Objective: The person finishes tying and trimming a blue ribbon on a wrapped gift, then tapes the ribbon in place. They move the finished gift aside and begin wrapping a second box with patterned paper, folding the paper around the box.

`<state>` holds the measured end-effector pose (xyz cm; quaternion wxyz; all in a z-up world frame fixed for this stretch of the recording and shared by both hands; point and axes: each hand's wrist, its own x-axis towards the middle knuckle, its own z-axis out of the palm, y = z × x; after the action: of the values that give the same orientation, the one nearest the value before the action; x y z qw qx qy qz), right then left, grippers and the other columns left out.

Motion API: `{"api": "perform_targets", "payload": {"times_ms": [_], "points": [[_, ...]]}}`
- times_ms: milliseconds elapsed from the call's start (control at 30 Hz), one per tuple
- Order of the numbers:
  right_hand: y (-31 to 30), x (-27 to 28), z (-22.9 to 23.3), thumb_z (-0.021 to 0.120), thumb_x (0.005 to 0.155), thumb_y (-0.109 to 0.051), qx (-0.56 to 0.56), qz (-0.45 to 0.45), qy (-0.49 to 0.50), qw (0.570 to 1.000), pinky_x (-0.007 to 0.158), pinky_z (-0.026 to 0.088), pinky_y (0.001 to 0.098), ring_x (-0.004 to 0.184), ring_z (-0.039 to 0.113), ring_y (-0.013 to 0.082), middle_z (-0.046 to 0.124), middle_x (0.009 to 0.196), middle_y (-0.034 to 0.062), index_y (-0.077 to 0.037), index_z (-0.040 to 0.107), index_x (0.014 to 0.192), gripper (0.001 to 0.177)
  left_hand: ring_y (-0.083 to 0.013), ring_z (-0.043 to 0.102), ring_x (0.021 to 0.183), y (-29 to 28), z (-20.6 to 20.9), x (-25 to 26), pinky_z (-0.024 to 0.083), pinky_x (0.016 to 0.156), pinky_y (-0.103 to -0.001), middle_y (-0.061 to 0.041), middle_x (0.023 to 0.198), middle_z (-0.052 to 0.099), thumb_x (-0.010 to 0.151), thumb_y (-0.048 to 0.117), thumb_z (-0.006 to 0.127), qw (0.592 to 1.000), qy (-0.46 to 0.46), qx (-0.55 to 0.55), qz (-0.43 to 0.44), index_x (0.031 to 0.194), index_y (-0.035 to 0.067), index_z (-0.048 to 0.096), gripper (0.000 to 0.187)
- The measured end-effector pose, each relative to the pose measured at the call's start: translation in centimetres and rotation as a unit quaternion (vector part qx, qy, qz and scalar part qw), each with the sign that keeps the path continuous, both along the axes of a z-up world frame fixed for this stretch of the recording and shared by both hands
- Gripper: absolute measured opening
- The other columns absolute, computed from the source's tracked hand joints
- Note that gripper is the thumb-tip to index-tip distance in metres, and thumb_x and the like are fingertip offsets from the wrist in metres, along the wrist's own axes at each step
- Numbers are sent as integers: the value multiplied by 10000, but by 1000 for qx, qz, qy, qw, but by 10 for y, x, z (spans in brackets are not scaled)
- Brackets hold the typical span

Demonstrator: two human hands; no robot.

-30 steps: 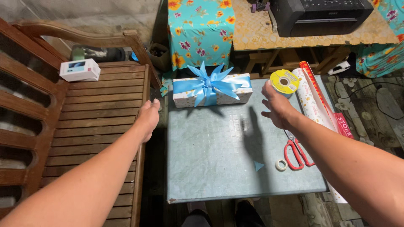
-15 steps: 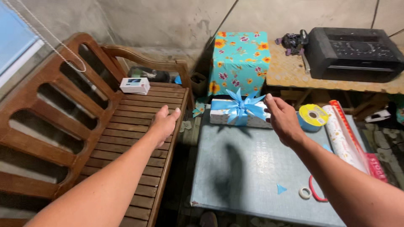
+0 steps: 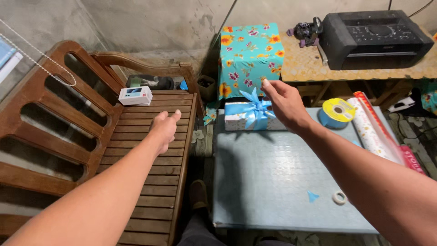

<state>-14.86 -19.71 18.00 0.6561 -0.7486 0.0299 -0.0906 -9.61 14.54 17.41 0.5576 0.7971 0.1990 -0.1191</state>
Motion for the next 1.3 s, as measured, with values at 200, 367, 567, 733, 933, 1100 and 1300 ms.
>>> {"api": "perform_targets", "payload": {"times_ms": [200, 367, 567, 733, 933, 1100, 1300], "points": [[90, 97, 17, 615, 949, -481, 14, 49, 16, 999, 828, 575, 330, 1058, 682, 148, 720, 1177, 55, -69, 634, 1302, 543, -317, 429, 1427, 59, 11, 92, 415, 1122, -486, -150, 1618, 341, 952, 454, 618, 1000, -16, -2, -16, 1613, 119, 220, 841], [180, 200, 8, 625, 948, -475, 28, 73, 39, 996, 797, 553, 336, 1029, 662, 157, 721, 1171, 51, -46, 665, 1285, 547, -333, 421, 1465, 149, -10, 202, 393, 1150, -551, -138, 1627, 413, 978, 461, 559, 1000, 7, -20, 2, 1567, 98, 383, 714], [261, 295, -43, 625, 944, -471, 44, 80, 89, 992, 771, 555, 318, 973, 662, 148, 730, 1116, 27, -60, 676, 1267, 526, -361, 283, 1525, 240, -85, 330, 321, 1197, -573, -120, 1692, 201, 1018, 478, 483, 977, 72, -174, 100, 1612, 196, 229, 705], [299, 355, -87, 631, 945, -479, 67, 83, 124, 986, 782, 536, 318, 977, 655, 138, 729, 1099, 28, -54, 674, 1258, 529, -376, 299, 1522, 284, -159, 408, 327, 1201, -577, -150, 1687, 217, 997, 562, 492, 943, 117, -256, 180, 1633, 202, 211, 784], [314, 411, -146, 618, 941, -475, 49, 95, 157, 982, 814, 537, 314, 994, 663, 129, 720, 1120, 6, -68, 667, 1250, 513, -394, 285, 1524, 320, -250, 496, 277, 1210, -596, -172, 1678, 245, 895, 768, 542, 863, 142, -367, 315, 1653, 182, 129, 1043], [324, 440, -191, 617, 948, -492, 10, 110, 169, 979, 828, 552, 340, 1000, 665, 147, 724, 1126, 35, -41, 672, 1244, 542, -420, 243, 1526, 335, -319, 561, 267, 1192, -677, -136, 1681, 204, 829, 852, 478, 849, 139, -405, 311, 1624, 235, 252, 1031], [348, 461, -230, 597, 938, -528, 4, 150, 194, 969, 872, 559, 352, 1050, 670, 150, 722, 1175, 36, -49, 661, 1283, 594, -342, 218, 1535, 355, -389, 632, 204, 1151, -789, -16, 1650, 370, 810, 844, 427, 851, 109, -454, 241, 1534, 273, 451, 922]]}}
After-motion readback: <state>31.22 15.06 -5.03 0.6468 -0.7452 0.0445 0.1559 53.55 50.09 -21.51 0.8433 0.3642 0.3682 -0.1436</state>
